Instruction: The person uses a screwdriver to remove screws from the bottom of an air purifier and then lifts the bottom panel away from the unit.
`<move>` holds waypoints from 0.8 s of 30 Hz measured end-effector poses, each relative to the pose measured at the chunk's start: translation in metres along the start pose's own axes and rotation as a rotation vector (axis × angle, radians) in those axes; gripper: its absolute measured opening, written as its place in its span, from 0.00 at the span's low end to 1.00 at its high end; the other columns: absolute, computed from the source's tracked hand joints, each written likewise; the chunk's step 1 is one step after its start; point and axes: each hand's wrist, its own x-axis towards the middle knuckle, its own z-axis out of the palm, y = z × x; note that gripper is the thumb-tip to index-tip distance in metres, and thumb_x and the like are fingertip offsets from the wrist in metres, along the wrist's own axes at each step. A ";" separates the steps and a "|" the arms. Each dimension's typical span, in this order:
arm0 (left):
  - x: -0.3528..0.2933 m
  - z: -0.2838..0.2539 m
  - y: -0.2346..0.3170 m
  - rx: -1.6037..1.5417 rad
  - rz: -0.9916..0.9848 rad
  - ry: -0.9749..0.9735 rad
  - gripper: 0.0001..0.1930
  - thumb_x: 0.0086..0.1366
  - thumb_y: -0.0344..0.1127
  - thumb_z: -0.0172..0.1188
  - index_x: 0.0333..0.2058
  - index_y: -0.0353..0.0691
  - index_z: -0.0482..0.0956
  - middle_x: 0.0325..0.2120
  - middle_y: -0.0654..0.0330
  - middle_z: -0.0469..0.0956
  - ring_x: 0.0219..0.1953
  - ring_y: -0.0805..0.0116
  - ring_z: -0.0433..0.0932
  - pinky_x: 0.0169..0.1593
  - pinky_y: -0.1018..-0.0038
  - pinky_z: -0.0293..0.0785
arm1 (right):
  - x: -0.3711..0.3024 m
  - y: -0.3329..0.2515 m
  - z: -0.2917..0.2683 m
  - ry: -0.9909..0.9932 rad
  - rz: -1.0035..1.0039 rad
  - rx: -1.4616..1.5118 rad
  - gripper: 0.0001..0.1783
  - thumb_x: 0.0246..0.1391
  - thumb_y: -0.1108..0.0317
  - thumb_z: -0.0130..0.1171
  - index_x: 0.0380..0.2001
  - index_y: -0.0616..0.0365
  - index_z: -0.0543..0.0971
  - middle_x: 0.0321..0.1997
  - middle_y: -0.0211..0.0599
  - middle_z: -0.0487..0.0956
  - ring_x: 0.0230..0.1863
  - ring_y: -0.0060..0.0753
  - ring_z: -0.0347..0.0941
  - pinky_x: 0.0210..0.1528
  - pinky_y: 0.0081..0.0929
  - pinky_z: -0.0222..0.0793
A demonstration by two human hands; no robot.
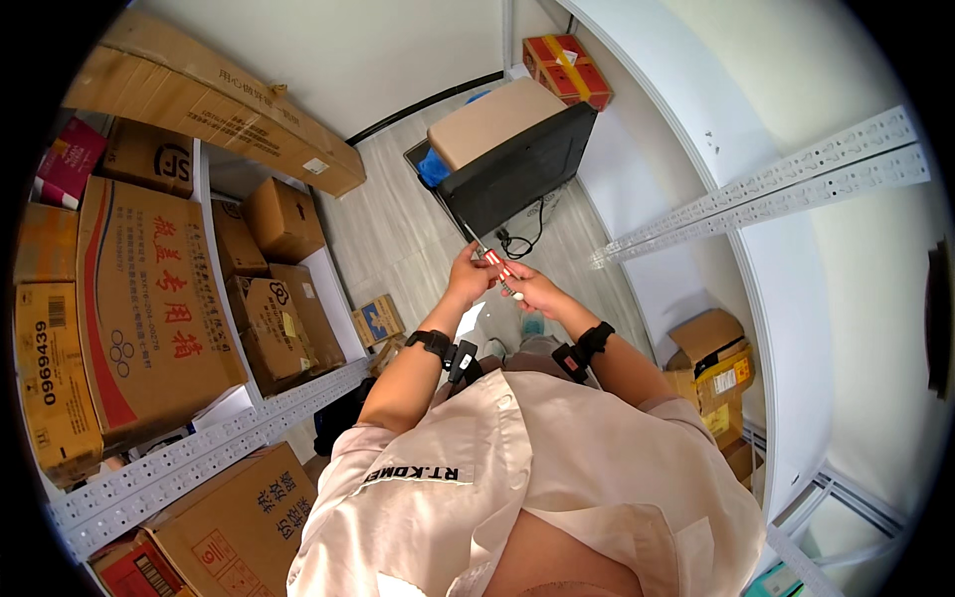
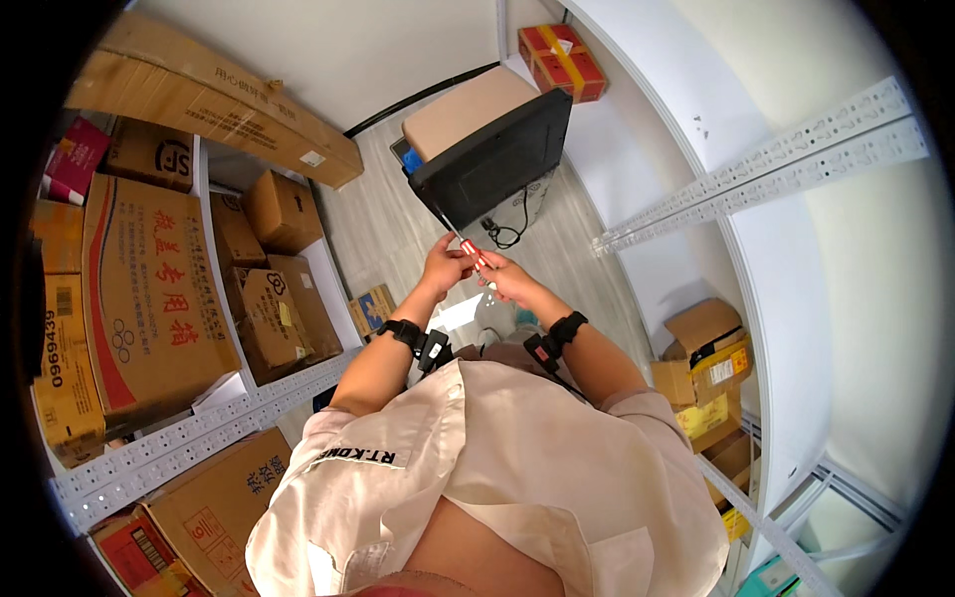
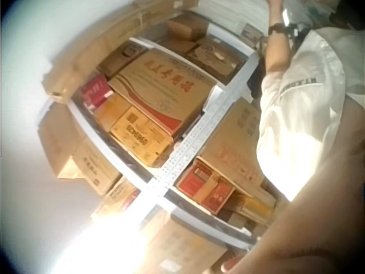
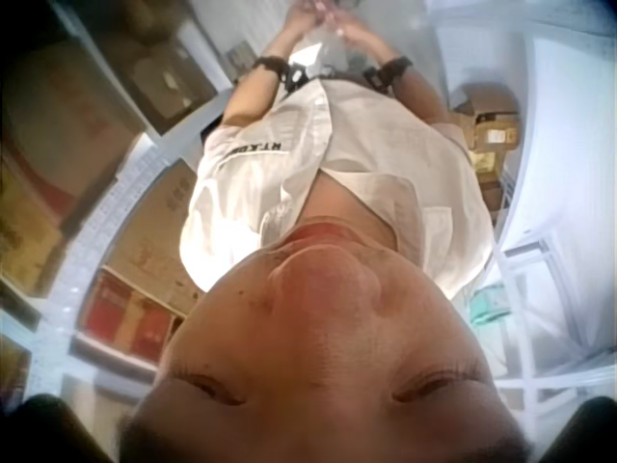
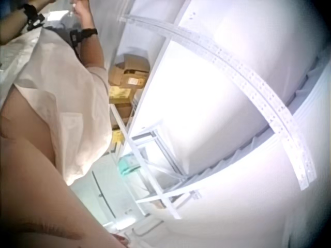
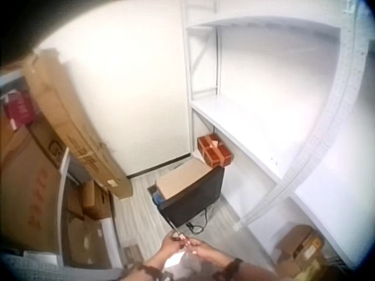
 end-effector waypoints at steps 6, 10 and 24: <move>0.004 0.002 -0.002 -0.057 0.017 0.025 0.46 0.54 0.28 0.70 0.67 0.38 0.52 0.39 0.54 0.76 0.35 0.68 0.79 0.34 0.74 0.78 | 0.004 0.004 -0.009 -0.050 -0.008 0.023 0.26 0.67 0.58 0.45 0.67 0.36 0.60 0.41 0.31 0.75 0.17 0.15 0.59 0.17 0.14 0.54; 0.003 0.003 -0.001 -0.043 0.039 0.020 0.46 0.54 0.29 0.70 0.67 0.38 0.52 0.40 0.53 0.77 0.34 0.68 0.79 0.33 0.75 0.78 | 0.006 0.005 -0.013 -0.084 -0.005 0.060 0.25 0.68 0.58 0.44 0.67 0.35 0.59 0.41 0.31 0.74 0.17 0.15 0.58 0.17 0.14 0.56; 0.003 0.005 0.005 -0.091 -0.018 -0.013 0.44 0.56 0.24 0.66 0.67 0.38 0.49 0.46 0.50 0.73 0.39 0.63 0.79 0.38 0.72 0.80 | -0.008 -0.011 -0.002 0.103 -0.228 -0.249 0.30 0.59 0.64 0.58 0.64 0.50 0.66 0.40 0.31 0.77 0.27 0.20 0.68 0.27 0.21 0.65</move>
